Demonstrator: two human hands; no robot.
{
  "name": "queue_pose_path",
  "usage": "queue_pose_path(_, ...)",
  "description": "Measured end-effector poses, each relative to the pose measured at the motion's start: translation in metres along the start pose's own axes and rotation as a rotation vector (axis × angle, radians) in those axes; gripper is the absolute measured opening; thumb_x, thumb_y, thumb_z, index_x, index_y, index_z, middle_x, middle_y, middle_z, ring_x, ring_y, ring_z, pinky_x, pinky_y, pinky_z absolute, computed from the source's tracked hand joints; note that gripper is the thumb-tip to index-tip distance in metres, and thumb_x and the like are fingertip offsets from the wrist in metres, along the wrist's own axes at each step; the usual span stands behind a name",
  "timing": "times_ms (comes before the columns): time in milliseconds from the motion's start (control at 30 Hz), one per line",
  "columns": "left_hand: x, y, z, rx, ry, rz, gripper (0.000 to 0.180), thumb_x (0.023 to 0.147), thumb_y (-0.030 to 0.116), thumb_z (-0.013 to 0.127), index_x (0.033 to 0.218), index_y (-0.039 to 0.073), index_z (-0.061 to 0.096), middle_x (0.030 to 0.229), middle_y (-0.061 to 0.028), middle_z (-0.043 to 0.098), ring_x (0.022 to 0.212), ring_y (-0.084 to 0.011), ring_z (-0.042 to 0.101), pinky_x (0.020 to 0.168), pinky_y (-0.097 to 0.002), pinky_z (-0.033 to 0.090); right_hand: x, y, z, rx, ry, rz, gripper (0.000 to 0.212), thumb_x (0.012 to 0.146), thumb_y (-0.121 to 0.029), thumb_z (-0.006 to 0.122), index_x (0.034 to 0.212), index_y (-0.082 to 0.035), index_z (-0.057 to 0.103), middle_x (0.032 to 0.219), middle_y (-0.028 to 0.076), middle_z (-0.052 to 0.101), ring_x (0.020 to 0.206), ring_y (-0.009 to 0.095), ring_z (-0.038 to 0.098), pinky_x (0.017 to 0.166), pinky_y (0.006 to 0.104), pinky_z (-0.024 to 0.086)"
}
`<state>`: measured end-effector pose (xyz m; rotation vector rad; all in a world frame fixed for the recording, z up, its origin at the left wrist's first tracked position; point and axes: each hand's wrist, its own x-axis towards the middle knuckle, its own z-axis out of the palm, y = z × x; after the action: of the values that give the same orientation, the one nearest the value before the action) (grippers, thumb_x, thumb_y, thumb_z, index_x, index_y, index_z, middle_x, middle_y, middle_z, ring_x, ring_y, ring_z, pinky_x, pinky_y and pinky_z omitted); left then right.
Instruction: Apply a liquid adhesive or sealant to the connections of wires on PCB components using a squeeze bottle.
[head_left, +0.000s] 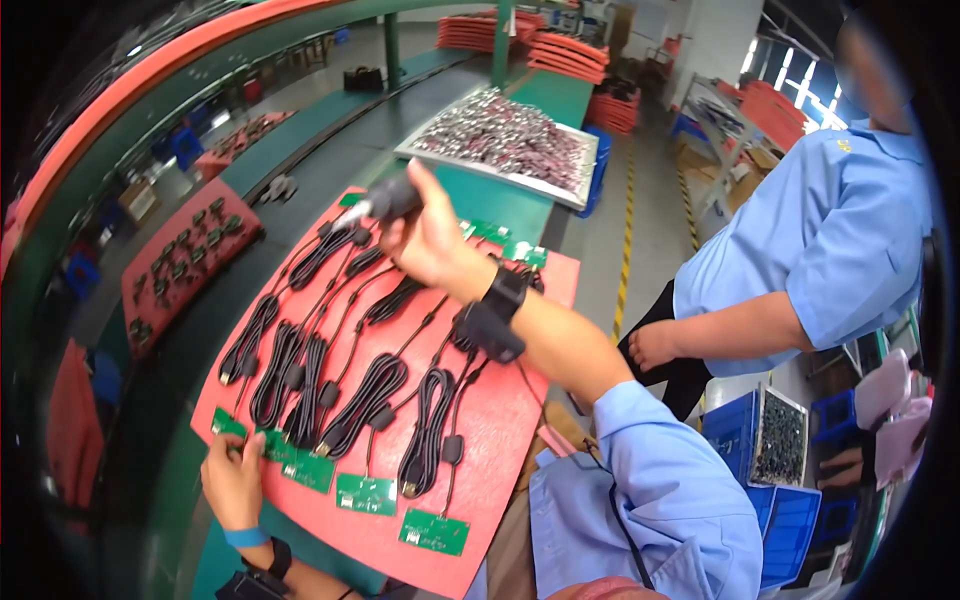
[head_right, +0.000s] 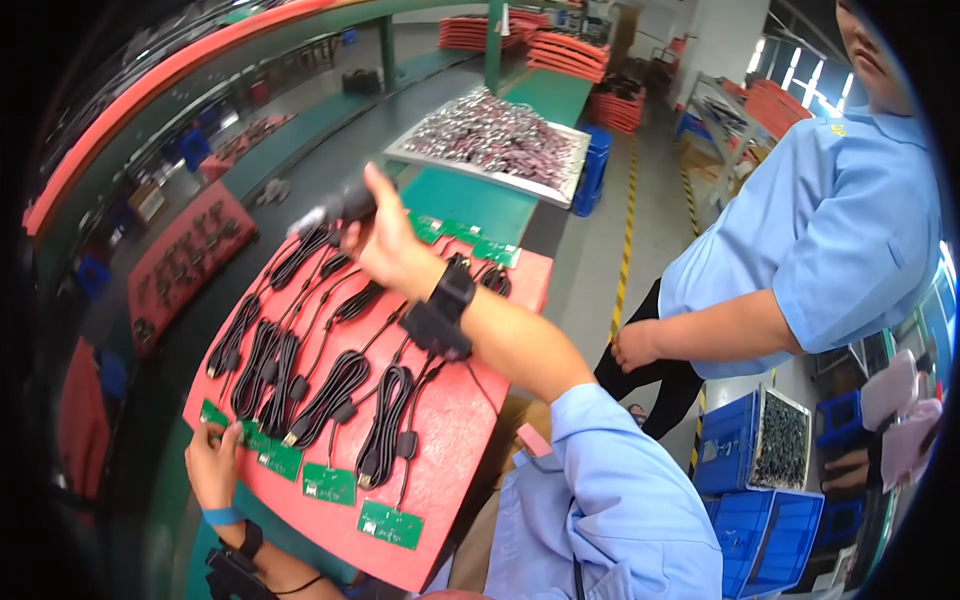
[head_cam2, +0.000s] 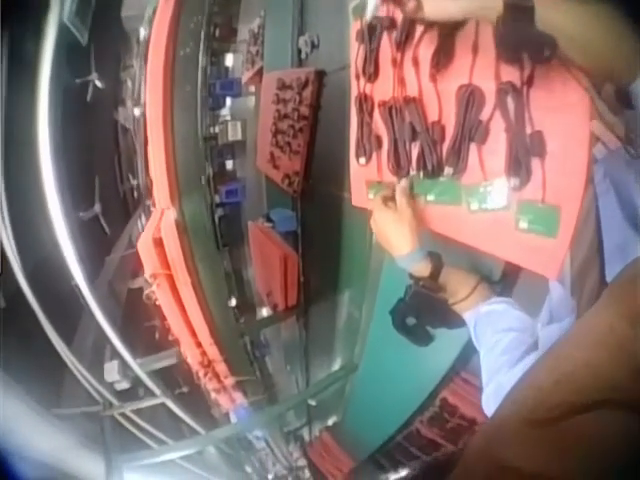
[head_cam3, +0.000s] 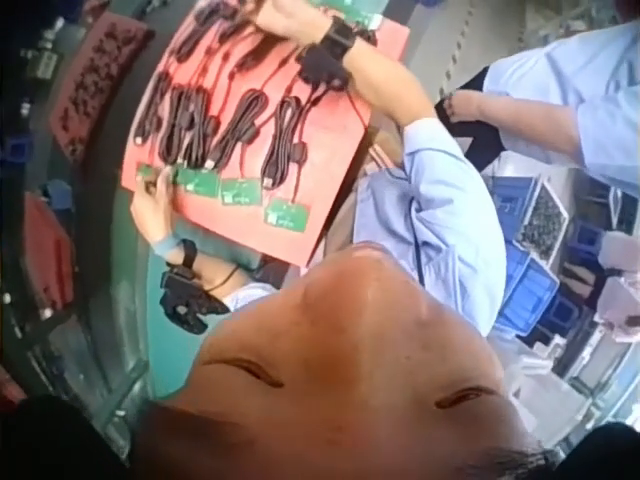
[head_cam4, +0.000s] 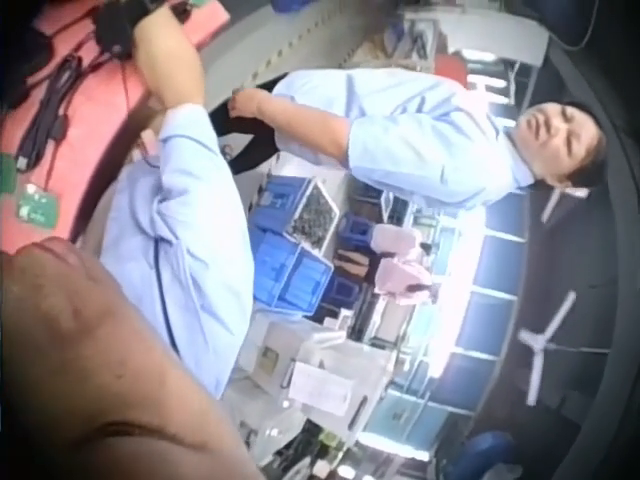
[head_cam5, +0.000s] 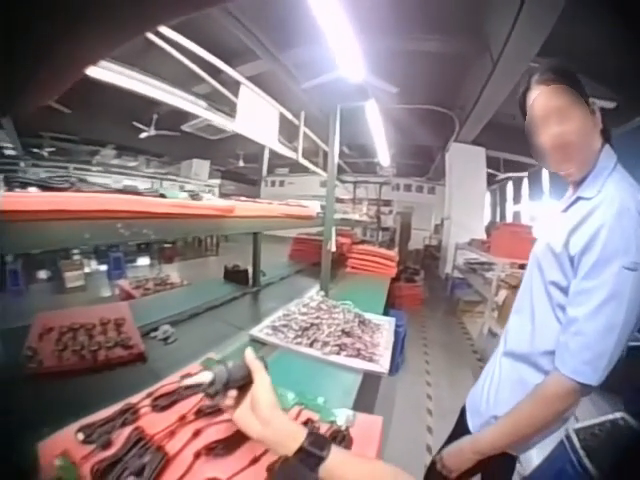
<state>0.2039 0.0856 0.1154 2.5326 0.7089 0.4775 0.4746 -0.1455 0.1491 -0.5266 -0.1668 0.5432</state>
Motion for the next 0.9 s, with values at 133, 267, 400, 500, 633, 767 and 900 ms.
queue_pose_path(133, -0.006, -0.003, -0.012, -0.102, 0.092, -0.007, 0.028, 0.075, 0.020, 0.068, 0.076, -0.004, 0.054, 0.050, -0.0031, 0.037, 0.048, -0.0108, 0.032, 0.044, -0.0297, 0.029, 0.034, -0.028, 0.015, 0.100, -0.079, -0.033, 0.040, 0.085, -0.047, 0.048, 0.089, -0.008, 0.054, 0.075, 0.007, 0.058, 0.050, 0.008, 0.044, 0.044, 0.0195, 0.037)
queue_pose_path(267, -0.004, -0.008, -0.013, -0.163, 0.124, 0.020, 0.028, 0.075, 0.021, 0.068, 0.077, -0.004, 0.054, 0.052, -0.0009, 0.036, 0.049, -0.0092, 0.032, 0.044, -0.0284, 0.028, 0.051, -0.050, 0.017, 0.235, -0.121, -0.083, 0.050, 0.084, -0.051, 0.047, 0.093, -0.002, 0.052, 0.082, 0.012, 0.057, 0.052, 0.011, 0.043, 0.047, 0.0220, 0.036)
queue_pose_path(400, -0.008, -0.011, -0.022, -0.133, 0.145, -0.030, 0.028, 0.075, 0.020, 0.068, 0.076, -0.004, 0.054, 0.051, -0.0013, 0.035, 0.049, -0.0094, 0.032, 0.045, -0.0279, 0.029, 0.054, -0.043, 0.026, 0.298, -0.061, -0.075, 0.055, 0.083, -0.052, 0.047, 0.095, 0.001, 0.050, 0.084, 0.013, 0.056, 0.052, 0.012, 0.041, 0.048, 0.0233, 0.034)
queue_pose_path(500, -0.011, -0.018, -0.027, -0.120, 0.133, -0.035, 0.030, 0.072, 0.023, 0.070, 0.077, -0.003, 0.056, 0.051, -0.0052, 0.040, 0.047, -0.0161, 0.037, 0.046, -0.0316, 0.032, 0.052, -0.032, 0.033, 0.290, -0.053, -0.079, 0.054, 0.083, -0.052, 0.047, 0.094, 0.000, 0.051, 0.081, 0.012, 0.056, 0.052, 0.012, 0.041, 0.047, 0.0233, 0.034)
queue_pose_path(633, -0.017, -0.021, -0.033, -0.106, 0.075, -0.009, 0.031, 0.069, 0.021, 0.071, 0.077, -0.003, 0.055, 0.052, -0.0072, 0.043, 0.047, -0.0163, 0.041, 0.047, -0.0314, 0.035, 0.050, -0.010, 0.045, 0.173, -0.101, -0.107, 0.050, 0.083, -0.051, 0.047, 0.091, -0.002, 0.052, 0.077, 0.009, 0.055, 0.051, 0.011, 0.040, 0.047, 0.0234, 0.034)
queue_pose_path(767, -0.023, -0.035, -0.027, -0.055, -0.072, 0.056, 0.036, 0.065, 0.024, 0.073, 0.081, -0.003, 0.056, 0.064, -0.0139, 0.054, 0.060, -0.0272, 0.053, 0.056, -0.0370, 0.042, 0.040, 0.034, 0.074, -0.043, -0.125, -0.160, 0.045, 0.083, -0.051, 0.048, 0.085, -0.006, 0.053, 0.071, 0.005, 0.055, 0.050, 0.010, 0.040, 0.046, 0.0227, 0.034)
queue_pose_path(900, -0.016, -0.035, -0.019, -0.040, -0.182, 0.100, 0.041, 0.063, 0.027, 0.074, 0.084, -0.003, 0.056, 0.074, -0.0186, 0.059, 0.072, -0.0351, 0.058, 0.063, -0.0417, 0.045, 0.019, 0.070, 0.109, -0.214, -0.095, -0.192, 0.040, 0.083, -0.050, 0.050, 0.081, -0.011, 0.051, 0.068, 0.001, 0.055, 0.048, 0.008, 0.040, 0.044, 0.0214, 0.033)
